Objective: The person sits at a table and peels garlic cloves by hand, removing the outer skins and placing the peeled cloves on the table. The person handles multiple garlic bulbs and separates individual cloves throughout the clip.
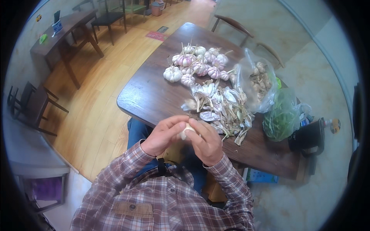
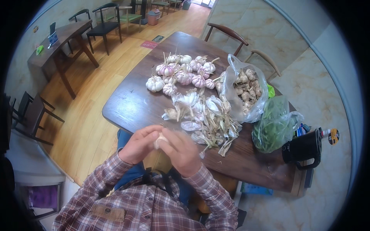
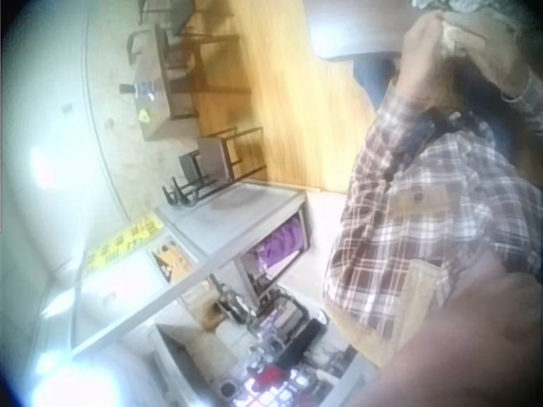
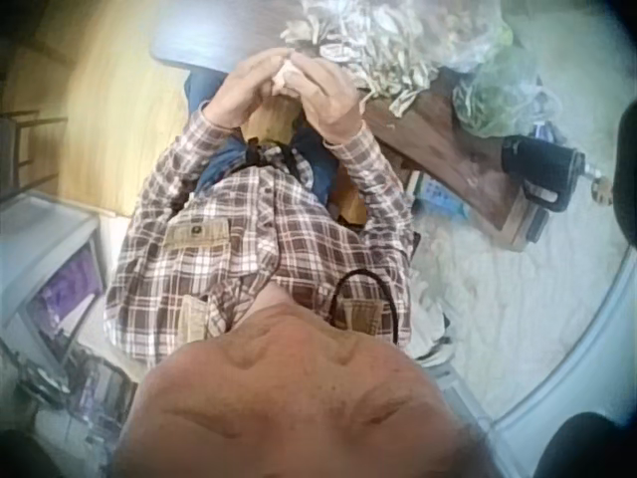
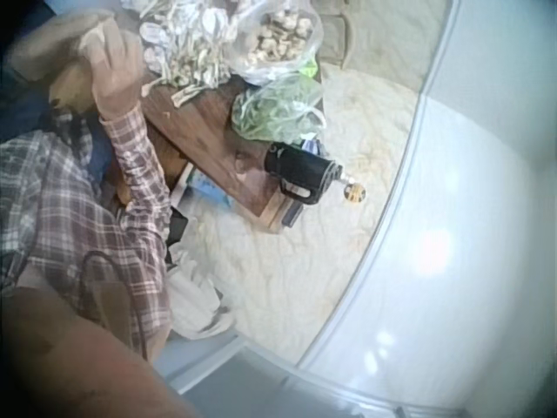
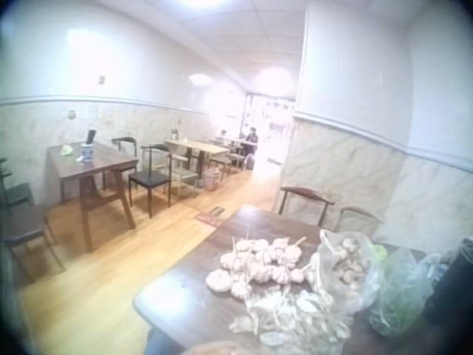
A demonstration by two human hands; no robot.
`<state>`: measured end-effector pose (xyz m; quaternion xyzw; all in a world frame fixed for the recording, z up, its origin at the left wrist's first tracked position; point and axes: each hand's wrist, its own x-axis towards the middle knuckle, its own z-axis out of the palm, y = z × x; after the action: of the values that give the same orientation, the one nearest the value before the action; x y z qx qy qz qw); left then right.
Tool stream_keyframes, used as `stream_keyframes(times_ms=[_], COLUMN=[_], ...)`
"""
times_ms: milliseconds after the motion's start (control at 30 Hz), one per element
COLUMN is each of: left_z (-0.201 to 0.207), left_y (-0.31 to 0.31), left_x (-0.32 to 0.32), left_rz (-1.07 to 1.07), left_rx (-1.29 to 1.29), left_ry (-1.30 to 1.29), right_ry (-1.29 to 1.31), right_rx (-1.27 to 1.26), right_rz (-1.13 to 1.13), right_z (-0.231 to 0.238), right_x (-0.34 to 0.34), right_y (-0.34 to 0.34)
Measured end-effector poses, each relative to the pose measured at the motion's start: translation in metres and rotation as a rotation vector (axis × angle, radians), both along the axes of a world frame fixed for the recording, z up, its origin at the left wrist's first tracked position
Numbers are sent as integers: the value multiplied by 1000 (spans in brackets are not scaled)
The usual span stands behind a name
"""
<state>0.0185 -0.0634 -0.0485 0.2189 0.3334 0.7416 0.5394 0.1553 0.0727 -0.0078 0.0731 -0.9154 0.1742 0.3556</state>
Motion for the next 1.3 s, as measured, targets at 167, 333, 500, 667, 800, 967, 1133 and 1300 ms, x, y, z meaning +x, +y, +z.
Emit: stream_keyframes(times_ms=[167, 333, 500, 667, 800, 967, 1133, 1300], left_z=[-1, -6, 3, 3, 10, 14, 22, 23], left_y=[5, 11, 9, 14, 16, 12, 10, 12], left_x=[-1, -9, -5, -5, 0, 2, 7, 8], left_rz=[227, 324, 322, 471, 553, 612, 635, 670], left_rx=[64, 60, 49, 53, 30, -8, -18, 19], left_ry=[408, 946, 1108, 1377, 1315, 1293, 1304, 1342], right_ry=[-68, -189, -96, -254, -244, -173, -132, -154], right_rx=[-298, -447, -538, -1009, -1012, -754, -647, -595], right_rz=[-134, -139, -250, -232, -160, -136, -220, -248], right_z=[12, 18, 2, -17, -11, -13, -7, -2], right_x=[5, -1, -3, -2, -5, -7, -11, -10], right_y=[-9, -8, -4, 3, -1, -2, -8, -8])
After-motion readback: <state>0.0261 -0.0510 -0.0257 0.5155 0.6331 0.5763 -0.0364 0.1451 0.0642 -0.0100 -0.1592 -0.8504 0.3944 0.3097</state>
